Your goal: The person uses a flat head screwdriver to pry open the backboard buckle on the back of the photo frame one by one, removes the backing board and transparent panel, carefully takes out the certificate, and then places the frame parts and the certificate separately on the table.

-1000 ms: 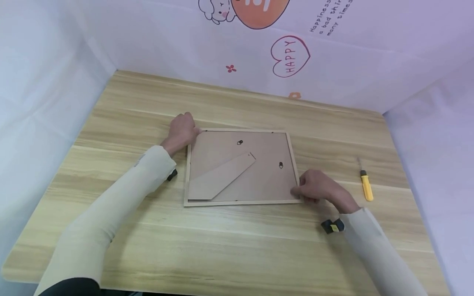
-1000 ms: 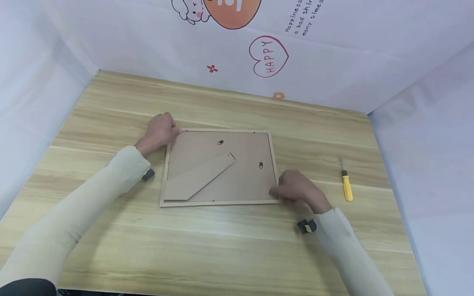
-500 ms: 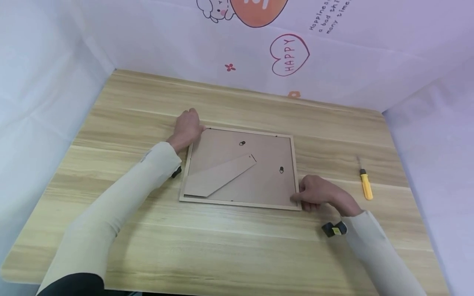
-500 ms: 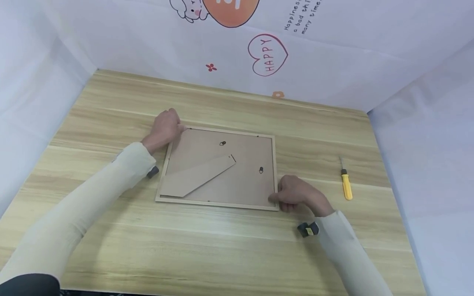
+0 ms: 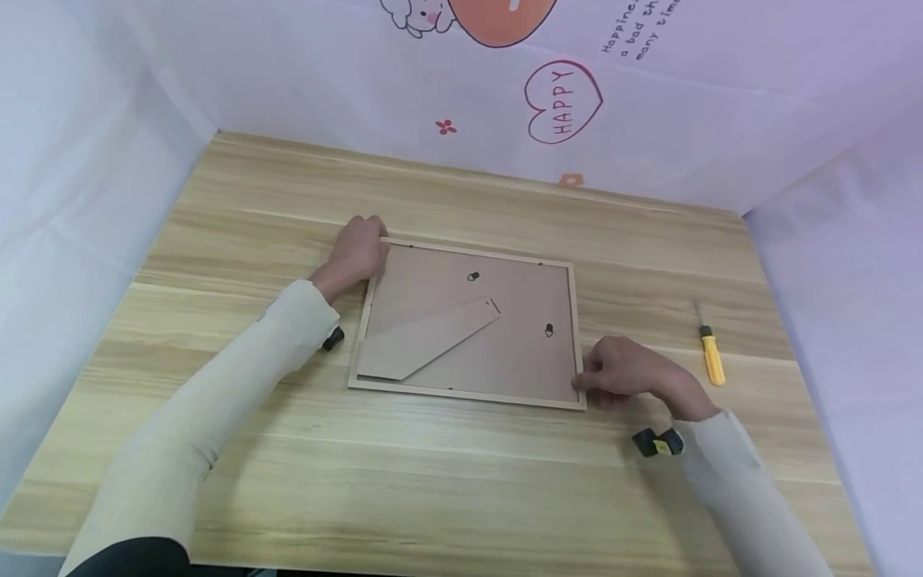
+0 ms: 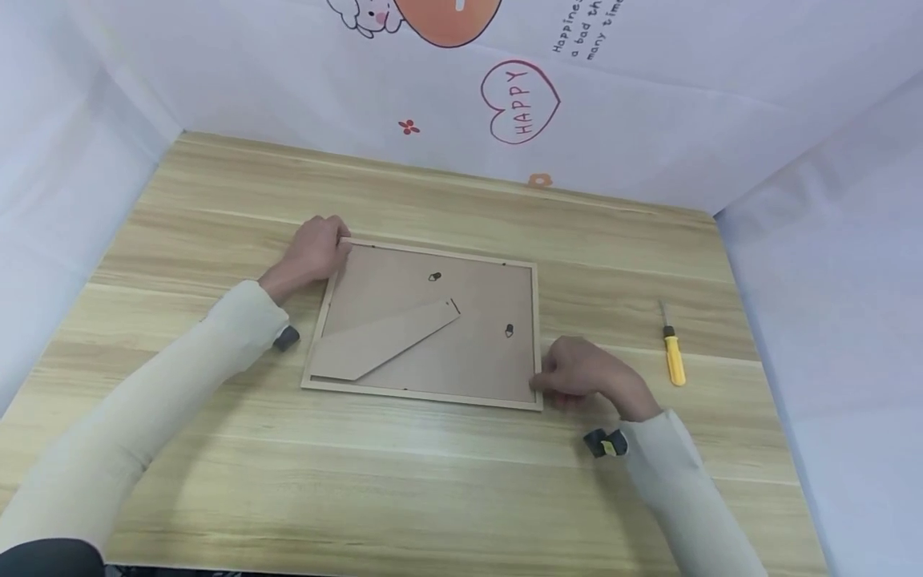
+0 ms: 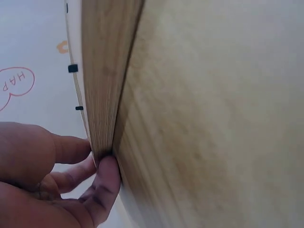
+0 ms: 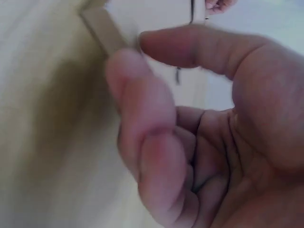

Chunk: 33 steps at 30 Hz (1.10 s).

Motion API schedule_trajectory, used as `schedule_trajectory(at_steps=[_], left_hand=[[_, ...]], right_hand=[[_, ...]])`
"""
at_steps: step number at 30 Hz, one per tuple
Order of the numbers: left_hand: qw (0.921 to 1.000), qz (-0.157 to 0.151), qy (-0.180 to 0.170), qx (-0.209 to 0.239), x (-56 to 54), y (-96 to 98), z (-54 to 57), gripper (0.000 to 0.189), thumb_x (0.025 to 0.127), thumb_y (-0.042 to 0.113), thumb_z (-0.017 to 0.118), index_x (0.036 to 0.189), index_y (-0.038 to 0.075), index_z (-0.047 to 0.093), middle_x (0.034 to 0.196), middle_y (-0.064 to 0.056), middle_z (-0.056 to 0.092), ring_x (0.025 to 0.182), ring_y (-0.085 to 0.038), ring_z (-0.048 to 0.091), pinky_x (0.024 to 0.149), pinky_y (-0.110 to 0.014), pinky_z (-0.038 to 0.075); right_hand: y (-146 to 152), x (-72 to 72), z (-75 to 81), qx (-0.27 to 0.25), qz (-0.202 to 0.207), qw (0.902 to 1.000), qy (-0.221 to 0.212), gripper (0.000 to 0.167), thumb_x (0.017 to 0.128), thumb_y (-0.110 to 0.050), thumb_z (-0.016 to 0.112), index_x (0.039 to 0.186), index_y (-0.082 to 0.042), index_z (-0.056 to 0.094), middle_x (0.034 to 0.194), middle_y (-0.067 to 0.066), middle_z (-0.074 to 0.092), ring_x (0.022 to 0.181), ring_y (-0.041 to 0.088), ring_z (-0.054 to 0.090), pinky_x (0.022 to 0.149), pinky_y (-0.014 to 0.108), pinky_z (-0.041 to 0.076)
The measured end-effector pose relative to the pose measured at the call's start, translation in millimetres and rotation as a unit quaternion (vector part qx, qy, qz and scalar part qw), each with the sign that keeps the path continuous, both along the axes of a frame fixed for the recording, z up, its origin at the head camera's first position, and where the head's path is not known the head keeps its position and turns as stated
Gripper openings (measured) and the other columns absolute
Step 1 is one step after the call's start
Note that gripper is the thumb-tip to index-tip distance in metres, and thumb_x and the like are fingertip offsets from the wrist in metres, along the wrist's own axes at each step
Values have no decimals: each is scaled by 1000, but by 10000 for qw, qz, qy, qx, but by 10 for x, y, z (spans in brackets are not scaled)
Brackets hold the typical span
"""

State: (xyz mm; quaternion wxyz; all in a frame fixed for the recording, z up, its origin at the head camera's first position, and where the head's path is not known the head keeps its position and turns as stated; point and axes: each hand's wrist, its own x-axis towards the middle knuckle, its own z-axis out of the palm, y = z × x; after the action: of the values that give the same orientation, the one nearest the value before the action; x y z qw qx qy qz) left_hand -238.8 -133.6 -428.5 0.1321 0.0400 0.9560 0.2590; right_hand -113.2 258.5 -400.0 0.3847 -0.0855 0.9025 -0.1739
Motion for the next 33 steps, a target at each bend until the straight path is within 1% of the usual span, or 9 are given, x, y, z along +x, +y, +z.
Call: schedule_trajectory(at_steps=[2,5,8,10,13,16,19,24,33], left_hand=[[9999,-95,-8,44,22,-34,1,32,100,11,45,126,-6,52,125,-24,55,118,-36,50,102,-46,44],[9998,-153,-10,119,52,-67,-6,31,101,12,44,126,-5,52,124,-24,56,118,-36,50,101,-46,44],[9995,-216,71,213,55,-109,-28,30,101,12,44,125,-5,52,122,-24,57,117,-37,51,101,-47,44],[9990,-296,70,335,46,-150,-35,31,101,12,44,125,-5,51,122,-26,57,117,-38,52,101,-48,43],[9978,-402,-66,528,22,-209,-37,32,102,13,42,129,-4,50,124,-25,58,113,-36,54,98,-47,45],[9963,-441,-273,681,9,-241,-28,34,103,13,39,132,-2,48,124,-23,58,96,-30,54,85,-41,48],[9954,-463,-355,765,-7,-250,-31,34,104,13,38,134,-1,47,124,-21,58,86,-25,51,78,-37,46],[9947,-426,-399,844,-14,-239,-32,34,104,12,38,134,-1,46,131,-22,54,95,-27,52,83,-37,46],[9941,-387,-459,899,-13,-231,-57,33,104,12,38,134,0,45,132,-21,54,94,-27,51,79,-36,45]], right_hand=[[-43,-25,65,55,109,9993,339,39,93,-31,65,60,-10,62,50,-4,52,46,10,46,46,24,39],[-185,-75,98,-40,391,9905,1317,33,93,-28,66,65,-10,63,54,-5,53,49,10,44,49,24,37],[-413,-155,50,-269,648,9721,2240,14,91,-23,70,84,-10,70,71,-2,64,62,11,54,57,27,45],[-573,-220,-6,-430,928,9587,2654,22,88,-21,74,105,-8,70,92,3,69,77,15,61,70,32,53],[-781,-325,-92,-657,1312,9468,2864,50,86,-20,76,130,-4,59,122,13,63,105,26,64,92,42,54],[-916,-415,-162,-843,1817,9289,3116,61,86,-16,75,140,-2,51,138,18,54,122,32,57,104,45,47],[-996,-480,-198,-1017,2137,9136,3307,53,88,-8,72,136,0,54,135,18,56,122,31,57,105,43,48],[-1049,-549,-236,-904,2499,8939,3610,37,89,0,67,126,0,62,124,15,61,116,27,60,99,38,51],[-1035,-567,-259,-643,2861,8783,3776,38,91,-8,69,127,-1,60,125,14,58,118,28,57,99,38,52]])
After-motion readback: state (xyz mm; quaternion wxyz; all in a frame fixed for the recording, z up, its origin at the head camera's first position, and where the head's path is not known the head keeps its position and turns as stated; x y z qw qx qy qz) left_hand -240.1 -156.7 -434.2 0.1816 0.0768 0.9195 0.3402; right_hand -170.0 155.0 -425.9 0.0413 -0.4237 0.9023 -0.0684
